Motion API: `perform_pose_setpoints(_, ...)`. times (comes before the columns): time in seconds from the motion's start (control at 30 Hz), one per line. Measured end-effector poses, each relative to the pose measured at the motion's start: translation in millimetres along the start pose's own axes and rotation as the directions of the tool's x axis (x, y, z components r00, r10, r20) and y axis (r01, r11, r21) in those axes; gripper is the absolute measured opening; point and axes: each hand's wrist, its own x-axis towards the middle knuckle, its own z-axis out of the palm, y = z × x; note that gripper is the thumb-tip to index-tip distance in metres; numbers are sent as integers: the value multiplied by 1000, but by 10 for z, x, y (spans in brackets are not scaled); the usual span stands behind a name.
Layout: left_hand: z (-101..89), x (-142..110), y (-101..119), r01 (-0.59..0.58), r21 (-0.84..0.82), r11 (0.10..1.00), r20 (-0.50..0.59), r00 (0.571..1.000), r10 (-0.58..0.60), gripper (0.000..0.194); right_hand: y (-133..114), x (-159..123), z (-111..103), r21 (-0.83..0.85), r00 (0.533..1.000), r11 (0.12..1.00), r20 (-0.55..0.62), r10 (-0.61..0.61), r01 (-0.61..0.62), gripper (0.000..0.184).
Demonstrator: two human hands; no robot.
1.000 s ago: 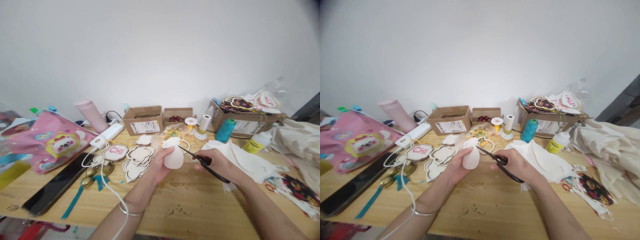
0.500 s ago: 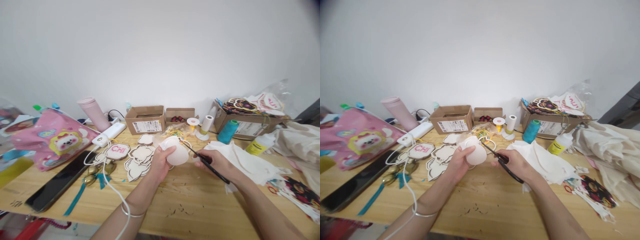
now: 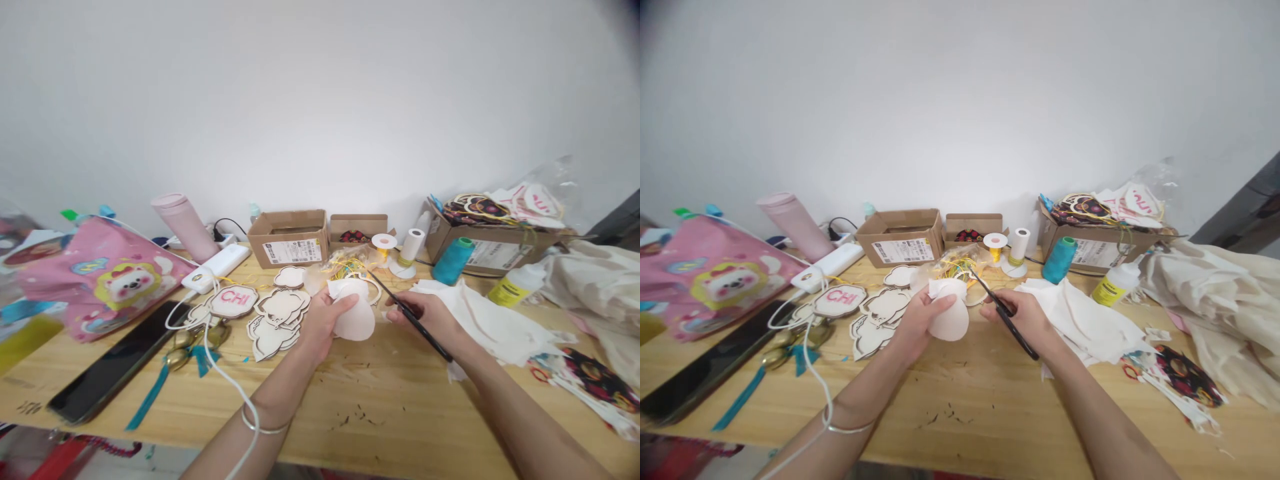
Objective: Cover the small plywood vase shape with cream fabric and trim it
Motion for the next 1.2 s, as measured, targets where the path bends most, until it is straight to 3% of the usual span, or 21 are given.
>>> perform_pose_setpoints(0.13, 15, -21, -16, 70, 236, 969, 79, 993, -91, 32, -112, -30, 72, 353, 991, 928, -16, 132, -117, 35)
perform_pose_setpoints(0.27, 37, -22, -47, 49, 355, 933, 182, 976, -121, 33, -106, -48, 119, 494, 982, 849, 99, 159, -187, 33)
perform_pose_setpoints(0.37, 30, -10, -65, 66, 225, 972, 157, 982, -103, 41, -82, -45, 134, 542, 975, 813, 62, 213, -212, 35)
perform_pose_setpoints(0.47, 23, -2, -78, 128, 16, 992, 199, 972, -129, 40, -75, -33, 147, 570, 954, 808, -130, 271, -152, 35)
perform_pose_setpoints(0.53, 35, 2, -80, 159, -64, 985, 254, 957, -137, 37, -67, -24, 150, 565, 938, 819, -223, 265, -97, 34)
perform_pose_setpoints(0.6, 55, 10, -67, 128, -109, 986, 239, 966, -99, 32, -43, -19, 140, 546, 947, 835, -228, 227, -68, 31)
perform_pose_setpoints(0.7, 55, 46, -13, -31, -179, 983, 71, 996, 45, 26, 17, -21, 101, 500, 975, 865, -169, 147, -44, 29)
perform_pose_setpoints(0.83, -44, 118, 79, -233, -192, 953, -112, 970, 215, 28, 74, -43, 46, 395, 998, 917, -15, 57, -47, 38)
perform_pose_setpoints(0.93, -126, 146, 124, -332, -150, 931, -155, 938, 309, 29, 60, -61, 34, 298, 982, 954, 183, -35, -21, 42)
perform_pose_setpoints(1.0, -151, 145, 142, -369, -121, 921, -186, 920, 344, 29, 32, -72, 33, 241, 956, 970, 292, -35, -38, 43)
perform_pose_setpoints(1.2, -95, 91, 152, -394, -60, 917, -178, 908, 378, 33, -96, -115, -1, 43, 919, 996, 390, 55, -77, 41)
